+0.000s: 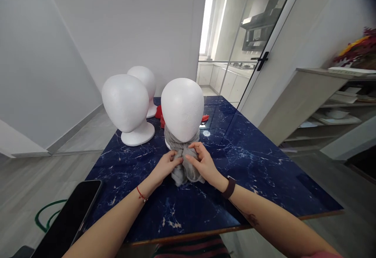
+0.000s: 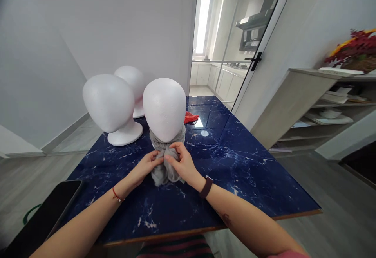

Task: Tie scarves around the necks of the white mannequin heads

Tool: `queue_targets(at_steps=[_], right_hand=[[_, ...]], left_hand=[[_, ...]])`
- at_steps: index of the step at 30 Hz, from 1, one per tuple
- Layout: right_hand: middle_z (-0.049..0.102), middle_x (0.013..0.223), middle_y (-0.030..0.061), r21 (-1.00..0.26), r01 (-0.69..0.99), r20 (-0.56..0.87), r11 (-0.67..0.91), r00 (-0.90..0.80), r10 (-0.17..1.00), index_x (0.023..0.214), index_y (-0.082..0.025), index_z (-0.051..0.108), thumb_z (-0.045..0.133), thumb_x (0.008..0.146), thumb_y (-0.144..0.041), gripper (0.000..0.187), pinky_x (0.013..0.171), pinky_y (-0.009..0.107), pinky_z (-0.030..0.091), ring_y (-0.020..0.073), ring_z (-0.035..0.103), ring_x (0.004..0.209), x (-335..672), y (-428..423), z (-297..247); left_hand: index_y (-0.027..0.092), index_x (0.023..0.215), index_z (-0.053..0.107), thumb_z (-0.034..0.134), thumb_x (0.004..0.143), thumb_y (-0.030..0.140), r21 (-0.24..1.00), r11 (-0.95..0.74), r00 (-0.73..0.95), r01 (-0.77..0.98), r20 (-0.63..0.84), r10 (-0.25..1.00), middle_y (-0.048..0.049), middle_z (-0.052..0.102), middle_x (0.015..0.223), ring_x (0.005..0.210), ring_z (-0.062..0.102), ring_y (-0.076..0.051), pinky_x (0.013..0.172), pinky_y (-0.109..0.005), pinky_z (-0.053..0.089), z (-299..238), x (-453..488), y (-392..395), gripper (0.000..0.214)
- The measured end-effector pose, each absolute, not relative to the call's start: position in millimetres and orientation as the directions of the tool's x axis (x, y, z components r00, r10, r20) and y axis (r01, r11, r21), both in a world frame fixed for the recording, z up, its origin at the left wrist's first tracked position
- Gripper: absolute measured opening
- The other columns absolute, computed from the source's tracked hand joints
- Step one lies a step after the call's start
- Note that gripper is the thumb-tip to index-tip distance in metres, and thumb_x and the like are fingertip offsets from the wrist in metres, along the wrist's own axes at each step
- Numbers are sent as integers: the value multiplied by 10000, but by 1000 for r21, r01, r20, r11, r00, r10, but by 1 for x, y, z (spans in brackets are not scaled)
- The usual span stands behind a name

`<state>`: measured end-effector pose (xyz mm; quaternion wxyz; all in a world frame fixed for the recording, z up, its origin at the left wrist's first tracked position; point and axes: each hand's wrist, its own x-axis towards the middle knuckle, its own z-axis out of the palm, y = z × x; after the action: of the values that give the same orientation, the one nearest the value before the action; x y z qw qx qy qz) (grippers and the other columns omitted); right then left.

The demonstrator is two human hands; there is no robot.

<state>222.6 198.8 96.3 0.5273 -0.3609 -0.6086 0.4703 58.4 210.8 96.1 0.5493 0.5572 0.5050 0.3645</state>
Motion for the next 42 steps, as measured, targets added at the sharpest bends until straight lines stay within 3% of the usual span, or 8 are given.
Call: queue_targets(at_steps=[5, 8, 12, 18, 26, 32, 37, 42], right_hand=[[403, 564, -74, -929, 119, 297, 351, -328, 897, 981, -211, 488, 515, 874, -380, 202, 468, 205, 273, 81, 368, 472, 220, 184, 95], [299, 484, -91, -836, 322, 374, 445, -259, 890, 919, -200, 536, 487, 892, -368, 177, 468, 224, 231, 76, 289, 420, 223, 181, 94], [527, 629, -12, -738, 436, 518, 515, -124, 847, 940, -210, 574, 444, 908, -342, 188, 603, 257, 365, 132, 499, 575, 228, 178, 101], [549, 869, 40, -831, 382, 516, 405, 258, 817, 908, -215, 484, 432, 900, -379, 172, 783, 312, 421, 175, 529, 815, 231, 191, 106], [547, 737, -24, -967, 200, 160, 160, -16, 987, 928, -220, 411, 660, 709, -411, 383, 578, 271, 421, 148, 532, 608, 225, 215, 76], [462, 582, -91, -939, 232, 236, 254, -101, 967, 916, -226, 409, 661, 711, -374, 357, 499, 225, 325, 109, 439, 502, 222, 210, 78], [476, 593, -70, -915, 305, 316, 263, 138, 939, 868, -217, 425, 584, 771, -465, 310, 543, 245, 350, 123, 460, 543, 243, 233, 79], [555, 704, -10, -898, 344, 369, 274, 252, 895, 896, -200, 457, 530, 775, -430, 269, 604, 287, 419, 161, 540, 631, 270, 264, 70]], left_hand=[[145, 759, 614, 364, 777, 392, 937, 212, 292, 277, -293, 910, -28, 600, 597, 490, 552, -144, 437, -223, 329, 111, 47, 210, 352], [159, 699, 631, 336, 813, 370, 854, -21, 46, 520, -3, 999, -42, 616, 658, 541, 548, -142, 505, -248, 349, 118, 36, 215, 380], [193, 751, 656, 455, 822, 374, 711, -262, -22, 653, 364, 931, -30, 590, 763, 668, 529, -148, 626, -265, 389, 116, 36, 216, 280], [201, 764, 688, 594, 761, 454, 768, -288, 40, 572, 324, 945, -31, 522, 783, 700, 502, -165, 670, -295, 424, 98, 48, 216, 270], [198, 704, 667, 653, 691, 342, 830, -266, 118, 491, 239, 964, -32, 511, 821, 768, 509, -178, 683, -299, 425, 85, 52, 219, 145], [197, 606, 507, 557, 681, 239, 858, -261, 43, 442, 270, 962, -11, 489, 756, 739, 496, -175, 662, -297, 412, 83, 49, 221, 100], [208, 905, 495, 563, 730, 316, 931, -163, -238, 326, 248, 939, -31, 531, 934, 885, 530, -196, 801, -347, 438, 78, 39, 231, 216], [197, 928, 491, 549, 713, 253, 966, -90, -294, 241, 161, 942, -51, 562, 980, 900, 571, -193, 837, -350, 455, 70, 31, 243, 230]])
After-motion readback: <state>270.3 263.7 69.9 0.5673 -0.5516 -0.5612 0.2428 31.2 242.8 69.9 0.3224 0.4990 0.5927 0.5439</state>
